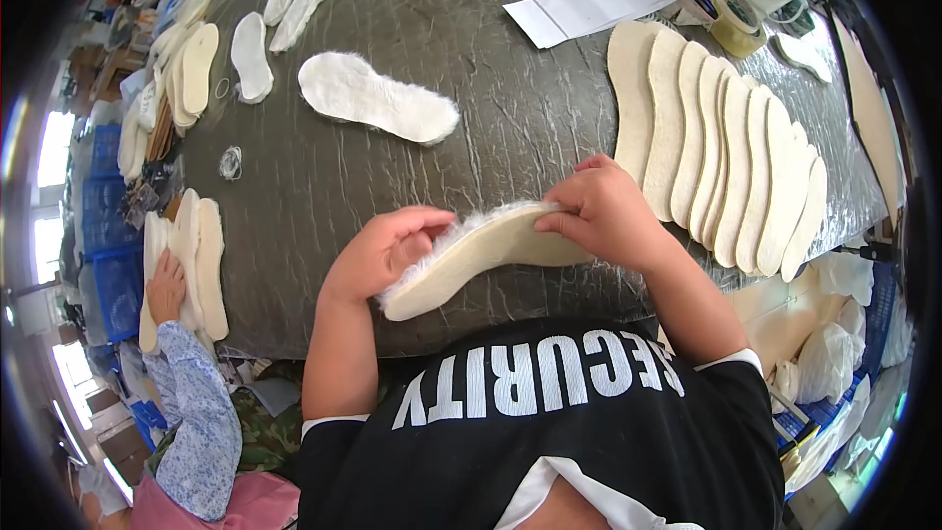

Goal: Match and stack inner and outer layers of shoe insoles.

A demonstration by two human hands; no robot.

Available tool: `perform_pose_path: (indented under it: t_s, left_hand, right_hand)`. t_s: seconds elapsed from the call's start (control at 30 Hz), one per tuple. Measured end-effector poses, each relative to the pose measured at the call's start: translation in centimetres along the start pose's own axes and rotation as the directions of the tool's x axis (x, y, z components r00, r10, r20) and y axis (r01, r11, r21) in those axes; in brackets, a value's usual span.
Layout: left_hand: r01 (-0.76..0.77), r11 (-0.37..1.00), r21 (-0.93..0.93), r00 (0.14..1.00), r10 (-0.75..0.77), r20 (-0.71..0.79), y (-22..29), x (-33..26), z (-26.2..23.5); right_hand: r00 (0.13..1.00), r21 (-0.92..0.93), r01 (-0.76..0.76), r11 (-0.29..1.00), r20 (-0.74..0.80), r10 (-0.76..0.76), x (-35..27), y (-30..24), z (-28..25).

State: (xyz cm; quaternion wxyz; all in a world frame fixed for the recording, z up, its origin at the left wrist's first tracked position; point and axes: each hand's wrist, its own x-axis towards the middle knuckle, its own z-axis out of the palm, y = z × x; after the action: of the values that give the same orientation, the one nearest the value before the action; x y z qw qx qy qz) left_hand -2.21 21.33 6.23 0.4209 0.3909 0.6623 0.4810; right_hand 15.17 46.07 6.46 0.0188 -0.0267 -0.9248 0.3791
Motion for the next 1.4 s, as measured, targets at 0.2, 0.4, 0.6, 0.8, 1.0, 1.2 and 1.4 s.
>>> perform_pose_path:
  t_s: [0.2, 0.4, 0.6, 0.8, 1.0, 1.2, 1.4]
  left_hand:
    - [0.409, 0.912, 0.019, 0.909, -0.406, -0.095, -1.4, -1.3, -0.3]
    - [0.375, 0.876, 0.304, 0.927, -0.364, -0.093, -1.5, -2.2, 1.2]
    - [0.188, 0.948, -0.257, 0.908, -0.268, -0.323, -1.7, -8.4, -1.3]
    - [0.286, 0.954, -0.085, 0.486, -0.221, -0.846, -4.1, -21.1, -12.2]
    - [0.412, 0.704, 0.579, 0.556, 0.309, -0.771, -1.4, -7.3, -7.6]
    - [-0.014, 0.284, 0.959, 0.857, 0.498, -0.135, -2.6, 7.7, -0.7]
    - [-0.296, 0.457, 0.839, 0.906, 0.414, 0.094, -1.9, 6.5, 3.2]
  right_hand:
    - [0.971, -0.563, 0.128, 0.817, -0.096, -0.218, 1.3, -1.5, 3.0]
    - [0.974, -0.523, 0.226, 0.822, 0.141, -0.178, 0.6, 0.2, 6.4]
    - [0.928, -0.070, 0.204, 0.976, -0.303, -0.216, -1.7, 2.3, 4.0]
    - [0.867, -0.007, 0.054, 0.999, -0.497, -0.050, -4.4, 3.1, 1.6]
    - [0.824, -0.099, -0.003, 0.995, -0.564, -0.053, -4.5, 2.8, 1.3]
    - [0.845, -0.170, 0.125, 0.978, -0.499, -0.194, -3.9, 1.6, 1.0]
    - [0.688, -0.266, -0.241, 0.933, -0.725, -0.029, -11.1, 5.4, -3.2]
